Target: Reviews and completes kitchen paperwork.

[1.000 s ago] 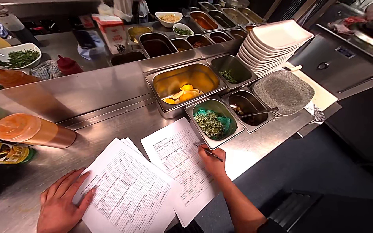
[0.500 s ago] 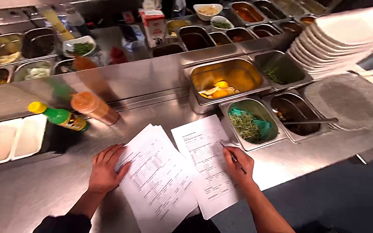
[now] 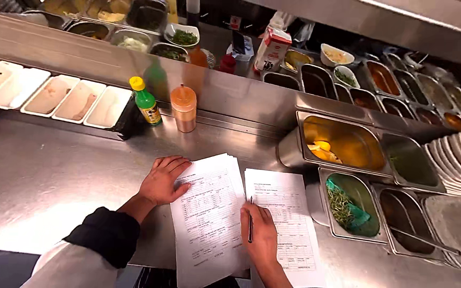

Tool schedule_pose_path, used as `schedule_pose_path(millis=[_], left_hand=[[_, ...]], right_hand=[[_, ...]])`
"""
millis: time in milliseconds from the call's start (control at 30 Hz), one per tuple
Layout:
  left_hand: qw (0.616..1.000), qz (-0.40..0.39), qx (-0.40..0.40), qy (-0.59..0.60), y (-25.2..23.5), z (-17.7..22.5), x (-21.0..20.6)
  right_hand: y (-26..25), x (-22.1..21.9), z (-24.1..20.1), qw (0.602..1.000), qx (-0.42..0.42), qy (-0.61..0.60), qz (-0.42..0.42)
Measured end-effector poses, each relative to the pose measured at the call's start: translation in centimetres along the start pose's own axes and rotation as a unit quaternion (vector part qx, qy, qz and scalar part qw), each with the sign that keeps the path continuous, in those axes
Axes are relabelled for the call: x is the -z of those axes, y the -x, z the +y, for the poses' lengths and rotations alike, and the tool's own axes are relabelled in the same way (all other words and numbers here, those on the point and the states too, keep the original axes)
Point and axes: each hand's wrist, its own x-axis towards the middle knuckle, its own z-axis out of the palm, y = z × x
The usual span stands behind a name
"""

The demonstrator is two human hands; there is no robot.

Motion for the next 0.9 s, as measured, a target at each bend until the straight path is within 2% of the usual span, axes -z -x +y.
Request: schedule_pose_path(millis=[100,167,233,300,433,633,900], left_hand=[[1.0,-0.005,0.005,-0.004,0.1,0.1,-0.1],[1.0,-0.004,0.001,-0.004,-0.1,0.0,0.0],[1.0,-0.006,-0.001,-0.001,0.0,0.0,-0.1],[1.0,-0.007,-0.002,0.0,0.1,0.0,-0.2],[1.0,-0.006,-0.001,-0.004,-0.1,0.0,0.0],[1.0,-0.01,-0.002,-0.007,0.0,0.0,-0.1],[1.0,-0.003,-0.004,-0.004,-0.1,0.0,0.0]], right_hand=[[-0.1,0.6,-0.5,0.999,-0.006,-0.046,0.028],[-1.0,0.8,-0.8,0.987,-0.011,-0.158,0.031],[-1.8,0.1,-0.9,0.957,-0.015,-0.289,0.014],[-2.3,-0.9,-1.2,0.946,-0.003,-0.323,0.014],[-2.0,-3.5,-2.0,0.949,-0.028,-0.31,0.051],[-1.1,-4.8,-1.6,0.958,0.005,-0.259,0.122],[-1.3,-5.0,-1.5,0.968,0.033,-0.23,0.091]])
